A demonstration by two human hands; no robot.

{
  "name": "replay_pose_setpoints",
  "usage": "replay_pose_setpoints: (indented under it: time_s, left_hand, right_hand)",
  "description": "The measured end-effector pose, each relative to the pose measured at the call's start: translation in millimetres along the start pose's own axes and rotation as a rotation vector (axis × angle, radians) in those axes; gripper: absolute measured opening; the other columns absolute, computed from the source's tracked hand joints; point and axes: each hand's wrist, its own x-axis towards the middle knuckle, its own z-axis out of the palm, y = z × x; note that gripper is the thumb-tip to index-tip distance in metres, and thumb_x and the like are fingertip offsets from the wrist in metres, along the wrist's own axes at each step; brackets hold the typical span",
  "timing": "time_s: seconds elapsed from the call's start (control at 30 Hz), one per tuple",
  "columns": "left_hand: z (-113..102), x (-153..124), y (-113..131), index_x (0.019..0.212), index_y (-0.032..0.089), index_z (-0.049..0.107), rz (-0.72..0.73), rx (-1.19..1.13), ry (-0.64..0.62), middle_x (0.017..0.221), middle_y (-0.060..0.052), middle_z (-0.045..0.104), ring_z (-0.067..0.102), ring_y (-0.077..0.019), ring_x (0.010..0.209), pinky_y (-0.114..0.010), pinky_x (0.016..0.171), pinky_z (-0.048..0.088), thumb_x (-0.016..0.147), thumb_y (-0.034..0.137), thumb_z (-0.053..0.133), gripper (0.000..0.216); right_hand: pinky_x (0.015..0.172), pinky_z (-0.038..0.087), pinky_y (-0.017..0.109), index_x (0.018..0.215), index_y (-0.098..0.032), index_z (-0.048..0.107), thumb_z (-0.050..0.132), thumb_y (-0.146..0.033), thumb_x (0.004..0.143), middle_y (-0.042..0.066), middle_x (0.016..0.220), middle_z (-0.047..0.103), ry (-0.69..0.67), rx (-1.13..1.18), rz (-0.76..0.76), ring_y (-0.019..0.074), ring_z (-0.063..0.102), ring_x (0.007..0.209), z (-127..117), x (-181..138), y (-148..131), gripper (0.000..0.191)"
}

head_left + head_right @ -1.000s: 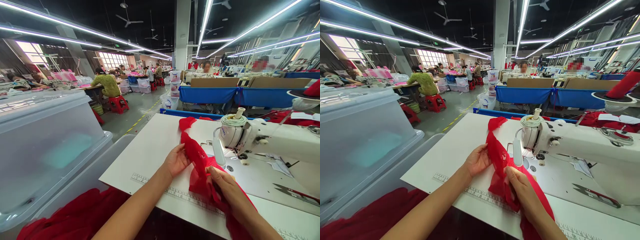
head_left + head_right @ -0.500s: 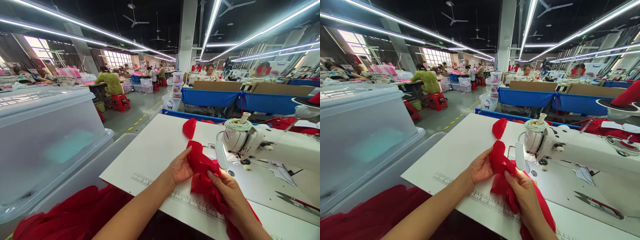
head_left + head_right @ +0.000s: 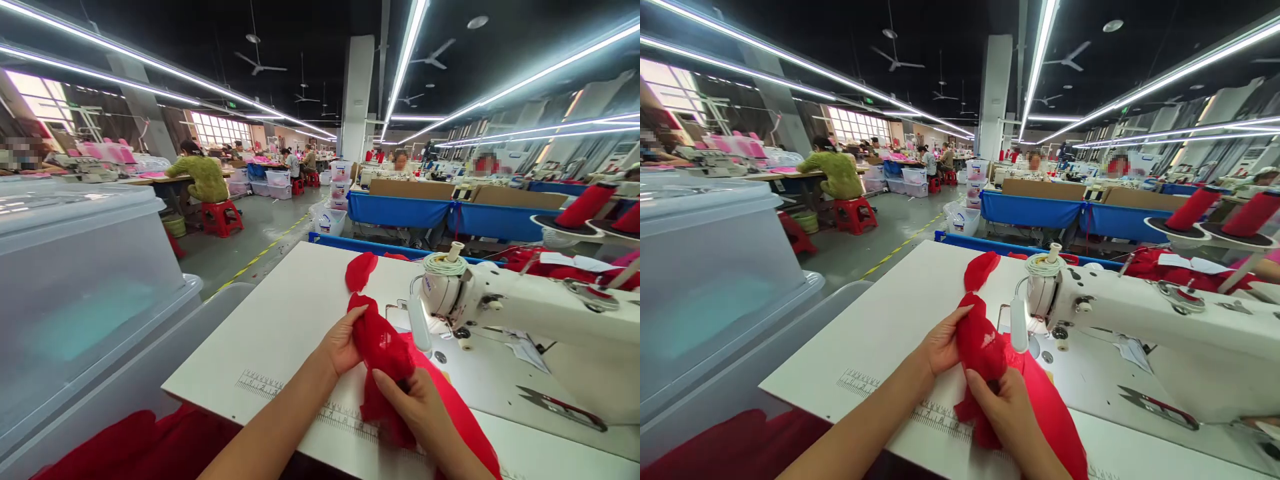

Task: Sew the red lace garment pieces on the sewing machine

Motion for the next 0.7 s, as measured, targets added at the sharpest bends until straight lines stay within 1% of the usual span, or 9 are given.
replay_pose_setpoints:
  time_s: [0.1, 0.2, 0.27, 0.33, 0.4, 0.47, 0.53, 0.6, 0.7]
  left_hand:
    - [7, -2, 3, 0.087, 0.011, 0.066, 0.021, 0.013, 0.006, 0.074, -0.005, 0.071, 0.068, -0.015, 0.065, -0.029, 0.075, 0.057, 0.089, 0.016, 0.063, 0.007]
    - [12, -4, 6, 0.087, 0.011, 0.066, 0.078, 0.05, 0.051, 0.076, -0.005, 0.072, 0.068, -0.0145, 0.064, -0.028, 0.074, 0.058, 0.089, 0.015, 0.064, 0.005]
    - [13, -4, 7, 0.086, 0.01, 0.066, 0.085, 0.078, 0.071, 0.076, -0.005, 0.071, 0.069, -0.0144, 0.064, -0.028, 0.073, 0.059, 0.089, 0.013, 0.064, 0.005]
    - [11, -4, 8, 0.09, 0.01, 0.067, 0.058, 0.091, 0.033, 0.081, -0.006, 0.072, 0.07, -0.0163, 0.07, -0.03, 0.078, 0.058, 0.088, 0.016, 0.066, 0.006]
    - [7, -3, 8, 0.095, 0.011, 0.067, 0.023, 0.105, -0.041, 0.09, -0.008, 0.073, 0.072, -0.0188, 0.08, -0.033, 0.086, 0.057, 0.086, 0.02, 0.069, 0.013]
    - [4, -3, 9, 0.097, 0.011, 0.067, 0.009, 0.14, -0.089, 0.091, -0.008, 0.073, 0.071, -0.0189, 0.08, -0.035, 0.089, 0.056, 0.085, 0.019, 0.071, 0.015]
    - [4, -4, 11, 0.097, 0.009, 0.066, 0.015, 0.174, -0.083, 0.087, -0.008, 0.073, 0.071, -0.0173, 0.076, -0.033, 0.087, 0.056, 0.087, 0.013, 0.066, 0.011]
    - [6, -5, 12, 0.096, 0.008, 0.066, 0.017, 0.168, -0.068, 0.084, -0.008, 0.073, 0.07, -0.0164, 0.074, -0.032, 0.085, 0.056, 0.091, 0.009, 0.057, 0.01]
    - [12, -8, 13, 0.093, 0.009, 0.065, -0.007, 0.132, -0.073, 0.084, -0.009, 0.073, 0.071, -0.0177, 0.077, -0.034, 0.084, 0.057, 0.096, 0.012, 0.048, 0.018]
  right_hand:
    - [0.044, 0.044, 0.025, 0.058, -0.021, 0.047, 0.063, -0.077, 0.066, -0.002, 0.047, 0.048, -0.038, 0.02, -0.019, 0.0126, 0.05, 0.042, 3, 4, -2, 0.06]
    - [0.041, 0.042, 0.023, 0.054, -0.021, 0.042, 0.06, -0.078, 0.068, -0.003, 0.045, 0.044, -0.038, 0.003, -0.067, 0.0114, 0.049, 0.041, 3, 4, -6, 0.062]
    - [0.04, 0.041, 0.022, 0.053, -0.021, 0.04, 0.059, -0.078, 0.069, -0.003, 0.045, 0.041, -0.031, 0.007, -0.087, 0.0108, 0.048, 0.04, 4, 3, -7, 0.062]
    - [0.04, 0.041, 0.022, 0.053, -0.021, 0.04, 0.058, -0.078, 0.071, -0.004, 0.046, 0.041, -0.024, 0.011, -0.088, 0.011, 0.05, 0.041, 4, 3, -8, 0.062]
    - [0.04, 0.041, 0.021, 0.055, -0.021, 0.04, 0.059, -0.077, 0.07, -0.004, 0.047, 0.041, -0.011, 0.026, -0.082, 0.0113, 0.051, 0.042, 5, 2, -8, 0.062]
    - [0.04, 0.042, 0.022, 0.057, -0.021, 0.041, 0.061, -0.078, 0.067, -0.005, 0.048, 0.04, 0.001, 0.053, -0.085, 0.0108, 0.05, 0.042, 5, 2, -9, 0.062]
    - [0.04, 0.042, 0.022, 0.058, -0.021, 0.041, 0.063, -0.079, 0.064, -0.006, 0.048, 0.04, 0.003, 0.071, -0.102, 0.0098, 0.047, 0.041, 5, 3, -10, 0.062]
    - [0.039, 0.04, 0.021, 0.056, -0.021, 0.041, 0.061, -0.079, 0.066, -0.005, 0.047, 0.041, -0.008, 0.05, -0.123, 0.0093, 0.046, 0.04, 5, 3, -10, 0.062]
    - [0.039, 0.037, 0.021, 0.053, -0.021, 0.04, 0.056, -0.079, 0.07, -0.003, 0.046, 0.041, -0.024, -0.002, -0.147, 0.0104, 0.048, 0.041, 4, 5, -5, 0.063]
